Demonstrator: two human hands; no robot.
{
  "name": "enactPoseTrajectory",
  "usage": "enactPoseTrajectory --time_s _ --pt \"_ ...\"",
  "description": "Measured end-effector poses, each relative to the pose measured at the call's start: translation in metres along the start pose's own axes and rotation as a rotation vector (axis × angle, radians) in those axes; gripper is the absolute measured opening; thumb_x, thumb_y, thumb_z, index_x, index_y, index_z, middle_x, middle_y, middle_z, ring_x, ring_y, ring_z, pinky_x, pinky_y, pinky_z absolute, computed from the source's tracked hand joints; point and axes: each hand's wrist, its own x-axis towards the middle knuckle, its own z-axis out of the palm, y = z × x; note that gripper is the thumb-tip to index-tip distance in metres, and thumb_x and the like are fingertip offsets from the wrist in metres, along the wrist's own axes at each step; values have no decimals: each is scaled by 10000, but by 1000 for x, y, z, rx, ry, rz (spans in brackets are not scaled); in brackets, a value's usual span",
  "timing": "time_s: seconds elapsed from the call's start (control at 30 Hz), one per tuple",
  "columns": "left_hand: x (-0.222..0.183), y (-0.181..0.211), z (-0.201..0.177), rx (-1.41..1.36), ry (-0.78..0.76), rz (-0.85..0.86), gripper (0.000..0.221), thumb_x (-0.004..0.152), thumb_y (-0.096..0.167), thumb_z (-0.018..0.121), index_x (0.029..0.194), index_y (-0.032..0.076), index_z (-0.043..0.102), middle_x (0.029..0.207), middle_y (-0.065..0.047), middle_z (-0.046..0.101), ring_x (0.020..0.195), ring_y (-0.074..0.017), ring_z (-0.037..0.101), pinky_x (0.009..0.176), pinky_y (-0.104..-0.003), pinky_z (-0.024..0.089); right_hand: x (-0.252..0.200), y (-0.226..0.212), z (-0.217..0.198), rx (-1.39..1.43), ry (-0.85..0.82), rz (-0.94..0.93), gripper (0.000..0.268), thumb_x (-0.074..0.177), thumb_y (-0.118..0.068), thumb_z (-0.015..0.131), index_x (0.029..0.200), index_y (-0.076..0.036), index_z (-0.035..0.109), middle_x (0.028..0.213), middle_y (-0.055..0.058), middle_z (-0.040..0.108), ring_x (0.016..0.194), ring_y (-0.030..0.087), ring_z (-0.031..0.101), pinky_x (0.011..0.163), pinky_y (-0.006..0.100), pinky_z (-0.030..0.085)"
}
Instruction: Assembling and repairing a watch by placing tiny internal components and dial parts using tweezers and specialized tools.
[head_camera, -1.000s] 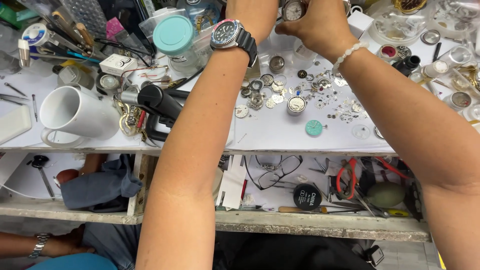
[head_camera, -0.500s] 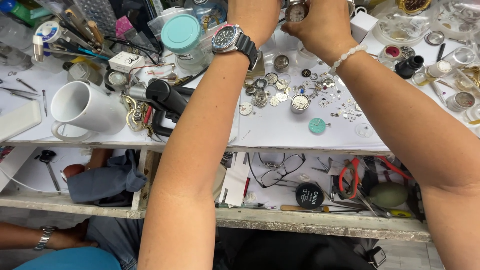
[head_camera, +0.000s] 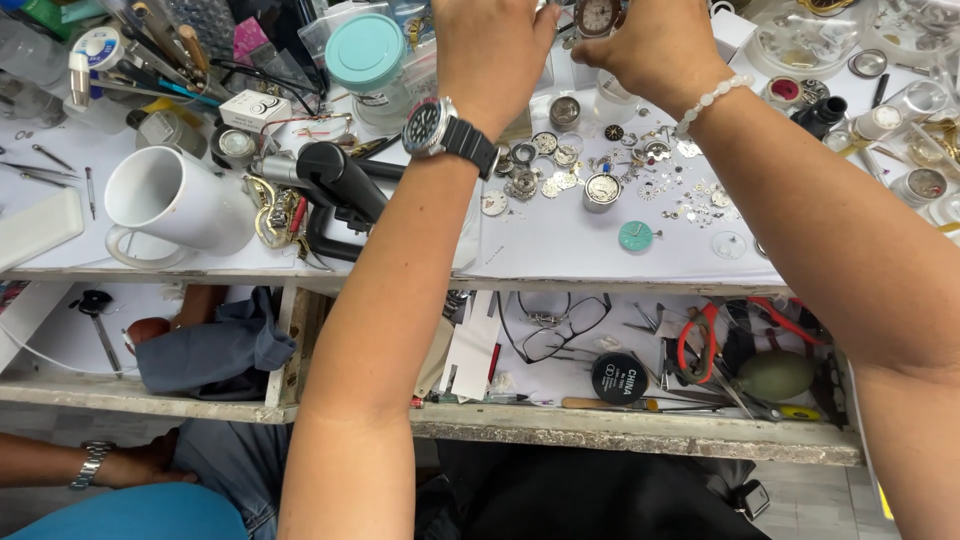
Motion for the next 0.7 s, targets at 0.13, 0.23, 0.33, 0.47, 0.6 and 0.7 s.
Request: enactPoseTrajectory --time_s 0.13,0.23,0.33,0.47,0.6,0.7 --pt "-12 23 -48 -198 7 -38 243 825 200 850 1020 205 705 985 1 717 946 -273 634 841 -474 439 1 14 0 11 -20 38 462 861 -426 956 1039 -105 675 935 45 694 825 242 638 690 435 481" --pt "-37 45 -78 -419 -62 -61 273 949 240 755 1213 209 692 1180 -10 762 1119 -243 703 962 -433 544 -19 -1 -25 -9 -48 76 482 995 -486 879 1091 -62 669 852 77 683 764 257 646 726 465 481" --pt "-73 84 -119 -779 -166 -8 277 1090 262 653 1357 216 593 1315 -48 743 1228 -250 756 1102 -403 649 -53 -12 -51 84 -37 15 360 1140 -347 852 1093 -64 634 829 73 645 746 217 609 726 415 476" --pt "-103 106 -158 -1036 -224 5 300 1131 209 657 1404 226 534 1338 -49 728 1223 -233 771 1141 -378 668 -112 -14 -67 342 184 -263 181 1133 47 836 1189 76 667 1097 180 725 1008 241 736 917 348 616" --pt "-125 112 -193 -1094 -180 -47 239 1135 205 632 1360 199 552 1277 -46 734 1142 -216 756 1066 -366 657 -199 -44 -77 263 293 -364 333 1156 178 764 1468 175 647 1163 244 704 959 272 584 886 398 503" --pt "-133 115 -216 -1136 -150 -62 196 1138 200 613 1326 178 565 1232 -44 739 1081 -203 745 1010 -357 648 -257 -54 -69 428 201 -312 323 1116 194 735 1380 266 564 1157 351 669 1052 376 680 987 406 603"
